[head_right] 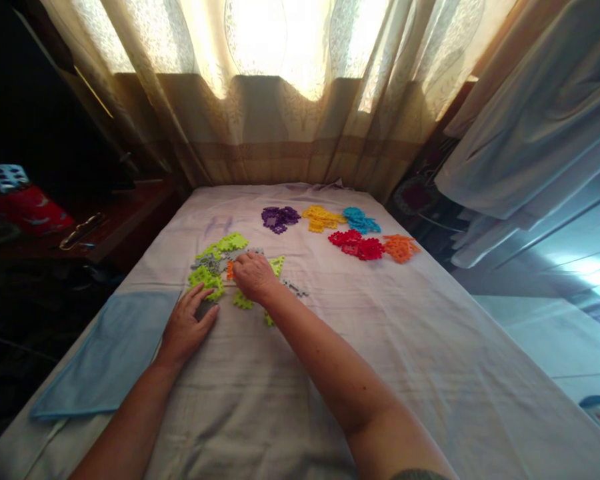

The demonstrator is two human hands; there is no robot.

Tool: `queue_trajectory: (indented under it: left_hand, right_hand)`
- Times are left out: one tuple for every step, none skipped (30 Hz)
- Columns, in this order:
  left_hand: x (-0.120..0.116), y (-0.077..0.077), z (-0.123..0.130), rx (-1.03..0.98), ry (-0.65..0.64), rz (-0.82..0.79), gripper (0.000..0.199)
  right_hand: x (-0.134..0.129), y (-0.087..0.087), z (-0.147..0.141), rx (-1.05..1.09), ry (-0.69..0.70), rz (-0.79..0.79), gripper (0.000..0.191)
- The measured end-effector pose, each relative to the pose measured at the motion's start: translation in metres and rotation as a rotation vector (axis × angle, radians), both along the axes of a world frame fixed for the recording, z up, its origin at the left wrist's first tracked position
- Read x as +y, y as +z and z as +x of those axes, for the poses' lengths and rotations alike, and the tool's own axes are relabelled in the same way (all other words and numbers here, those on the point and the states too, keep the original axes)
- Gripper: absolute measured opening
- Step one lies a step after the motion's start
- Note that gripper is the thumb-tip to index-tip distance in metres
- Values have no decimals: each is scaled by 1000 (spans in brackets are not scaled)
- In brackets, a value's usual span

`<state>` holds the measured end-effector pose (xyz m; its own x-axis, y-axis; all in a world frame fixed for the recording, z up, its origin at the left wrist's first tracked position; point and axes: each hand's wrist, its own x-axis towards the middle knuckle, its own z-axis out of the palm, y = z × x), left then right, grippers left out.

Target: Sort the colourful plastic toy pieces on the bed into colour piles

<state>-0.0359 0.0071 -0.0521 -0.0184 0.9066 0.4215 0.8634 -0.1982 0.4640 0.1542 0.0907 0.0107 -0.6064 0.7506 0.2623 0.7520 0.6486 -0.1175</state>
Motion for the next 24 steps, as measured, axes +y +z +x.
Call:
queue_trajectory:
  left_hand:
    - [0, 0, 0, 2, 0, -1, 41]
    - [0, 0, -1, 3, 1, 0, 42]
    - [0, -1, -2, 5, 2, 4, 42]
    - [0, -2, -2, 7, 3, 9, 42]
    - [0, -3, -3, 11, 2, 16, 42]
    - [1, -4, -4, 16, -1, 22, 42]
    - [1, -6, -4, 24, -7, 29, 42]
    - [1, -7, -5, 36, -12, 34, 43]
    - [2, -8, -6, 52, -15, 36, 44]
    - [2, -9, -6, 70, -16, 37, 46]
    - [2, -10, -7, 89, -17, 34, 48]
    - [3, -10, -8, 105, -15, 29, 50]
    - [3, -10, -8, 118, -12, 23, 51]
    - [4, -11, -9, 126, -7, 15, 52]
    - [4, -11, -9, 132, -1, 7, 52]
    - [5, -11, -10, 138, 3, -1, 51]
    - [5, -11, -10, 143, 8, -9, 51]
    - [6, -11, -10, 149, 12, -14, 51]
    - [6, -10, -11, 158, 13, -17, 51]
    - [6, -10, -11, 167, 13, -18, 52]
    - [6, -10, -12, 177, 14, -18, 52]
    - [6, -10, -12, 187, 16, -18, 53]
    - [6, -10, -12, 197, 16, -17, 54]
    - [6, -9, -12, 205, 15, -16, 55]
  right_hand:
    - [1, 1, 9, 43, -16, 11, 21]
    - [2, 2, 21, 102, -38, 27, 20]
    - [4, 2, 34, 174, -68, 48, 20]
    - [6, 1, 50, 257, -108, 67, 20]
    - [8, -1, 69, 345, -162, 81, 20]
    - [10, -3, 89, 432, -227, 85, 20]
    - [12, -7, 112, 517, -309, 79, 21]
    - [14, -11, 135, 601, -410, 66, 22]
    - [16, -16, 160, 678, -510, 58, 25]
    - [18, -21, 185, 761, -627, 73, 28]
    - [19, -27, 209, 836, -762, 102, 31]
    - [20, -32, 232, 890, -892, 141, 32]
    - [22, -36, 253, 930, -1010, 177, 33]
    - [22, -40, 272, 965, -1111, 196, 34]
    - [23, -43, 289, 983, -1189, 206, 33]
    - [24, -45, 302, 992, -1250, 213, 32]
    - [25, -47, 313, 994, -1296, 217, 30]
    - [25, -48, 321, 989, -1335, 221, 29]
    - [25, -48, 328, 983, -1370, 223, 27]
    - [26, -48, 332, 979, -1402, 223, 26]
    - [26, -49, 335, 973, -1428, 220, 25]
    - [26, -49, 337, 962, -1452, 214, 25]
    - [25, -50, 339, 944, -1470, 206, 25]
    - [25, -51, 340, 922, -1484, 198, 25]
